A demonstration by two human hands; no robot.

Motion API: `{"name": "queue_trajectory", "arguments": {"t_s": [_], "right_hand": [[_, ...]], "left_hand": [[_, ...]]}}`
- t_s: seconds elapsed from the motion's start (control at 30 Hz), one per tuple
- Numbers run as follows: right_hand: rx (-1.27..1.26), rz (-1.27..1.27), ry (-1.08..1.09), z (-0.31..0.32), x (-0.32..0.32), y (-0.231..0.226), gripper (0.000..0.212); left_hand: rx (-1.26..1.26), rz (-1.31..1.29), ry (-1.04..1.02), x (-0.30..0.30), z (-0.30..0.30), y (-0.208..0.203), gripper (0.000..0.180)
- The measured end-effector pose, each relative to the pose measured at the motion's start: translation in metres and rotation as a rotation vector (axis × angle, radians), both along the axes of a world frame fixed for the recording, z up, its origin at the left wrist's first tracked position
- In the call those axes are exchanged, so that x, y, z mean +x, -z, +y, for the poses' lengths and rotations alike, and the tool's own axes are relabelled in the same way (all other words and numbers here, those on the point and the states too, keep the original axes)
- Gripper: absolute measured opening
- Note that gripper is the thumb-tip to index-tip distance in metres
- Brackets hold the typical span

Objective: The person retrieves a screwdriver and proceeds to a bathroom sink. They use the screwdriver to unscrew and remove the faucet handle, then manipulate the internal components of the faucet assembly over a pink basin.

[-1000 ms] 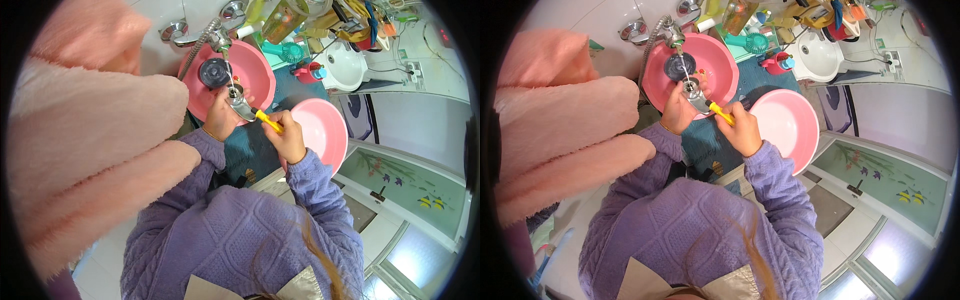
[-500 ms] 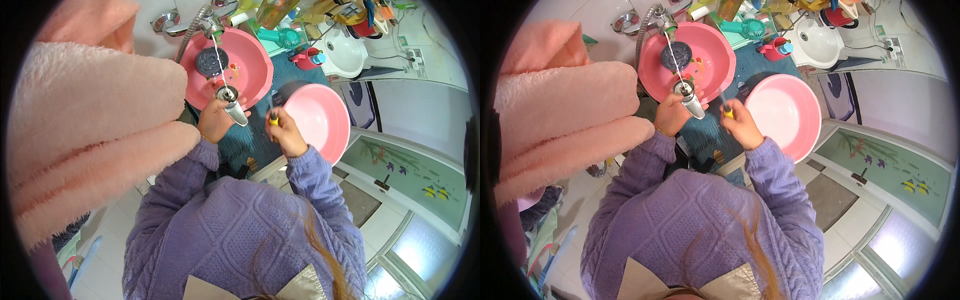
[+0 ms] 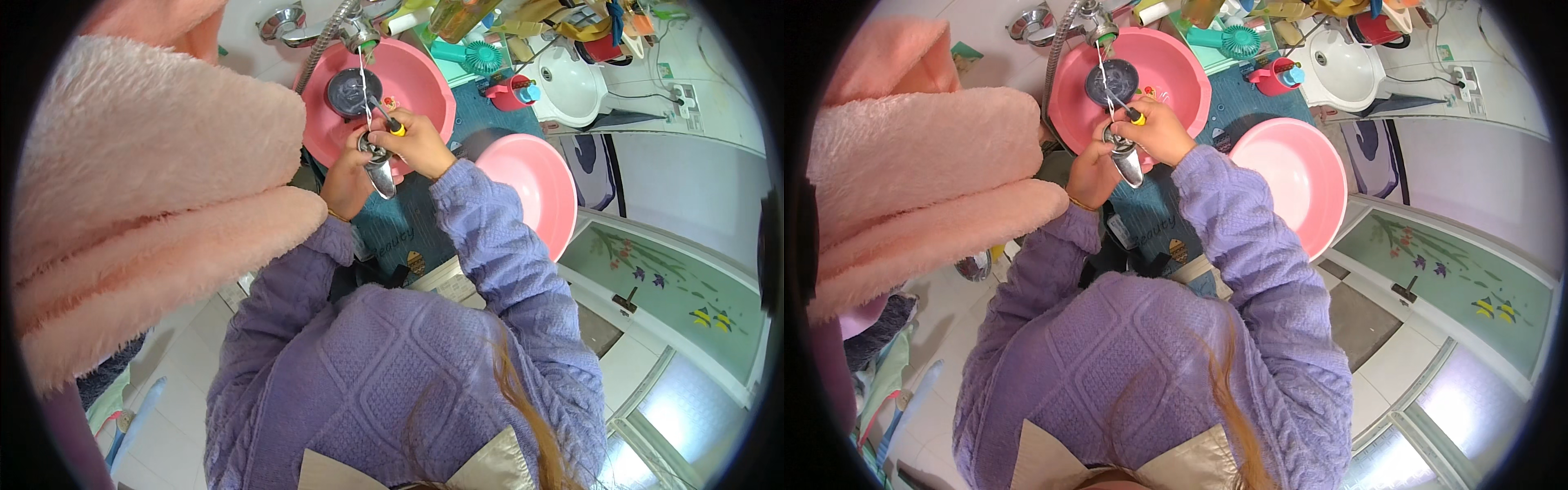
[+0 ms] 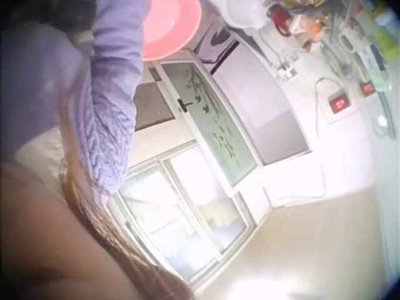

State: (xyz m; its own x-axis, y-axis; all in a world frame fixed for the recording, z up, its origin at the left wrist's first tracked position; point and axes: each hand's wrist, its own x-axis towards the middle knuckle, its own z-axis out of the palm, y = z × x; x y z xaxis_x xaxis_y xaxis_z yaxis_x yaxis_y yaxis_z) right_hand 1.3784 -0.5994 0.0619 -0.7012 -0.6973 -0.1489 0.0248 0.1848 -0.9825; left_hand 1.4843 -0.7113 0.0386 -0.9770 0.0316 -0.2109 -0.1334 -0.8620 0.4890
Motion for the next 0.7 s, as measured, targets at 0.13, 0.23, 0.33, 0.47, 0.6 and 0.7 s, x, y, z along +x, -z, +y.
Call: {"name": "queue_trajectory", "arguments": {"t_s": [0.13,0.23,0.33,0.47,0.6,0.7], "right_hand": [[0.012,-0.107,0.036,-0.001,0.001,0.001,0.014],[-0.015,-0.32,0.077,0.005,0.001,-0.008,0.014],[0.057,-0.418,0.094,0.012,-0.004,-0.008,0.013],[-0.087,-0.592,0.078,0.018,-0.004,-0.009,0.015],[-0.093,-0.655,0.061,0.023,-0.004,-0.024,0.015],[-0.154,-0.706,0.059,0.031,-0.004,-0.033,0.016]], "left_hand": [[-0.1,-0.058,0.024,0.009,0.004,0.01,0.056],[-0.064,-0.103,-0.02,0.014,0.007,0.012,0.055],[-0.04,-0.133,-0.031,0.013,0.006,0.011,0.053],[-0.047,-0.141,-0.042,0.013,0.006,0.006,0.053],[-0.084,-0.123,-0.037,0.018,0.003,0.013,0.052],[-0.058,-0.072,0.019,0.025,0.001,0.017,0.051]]}}
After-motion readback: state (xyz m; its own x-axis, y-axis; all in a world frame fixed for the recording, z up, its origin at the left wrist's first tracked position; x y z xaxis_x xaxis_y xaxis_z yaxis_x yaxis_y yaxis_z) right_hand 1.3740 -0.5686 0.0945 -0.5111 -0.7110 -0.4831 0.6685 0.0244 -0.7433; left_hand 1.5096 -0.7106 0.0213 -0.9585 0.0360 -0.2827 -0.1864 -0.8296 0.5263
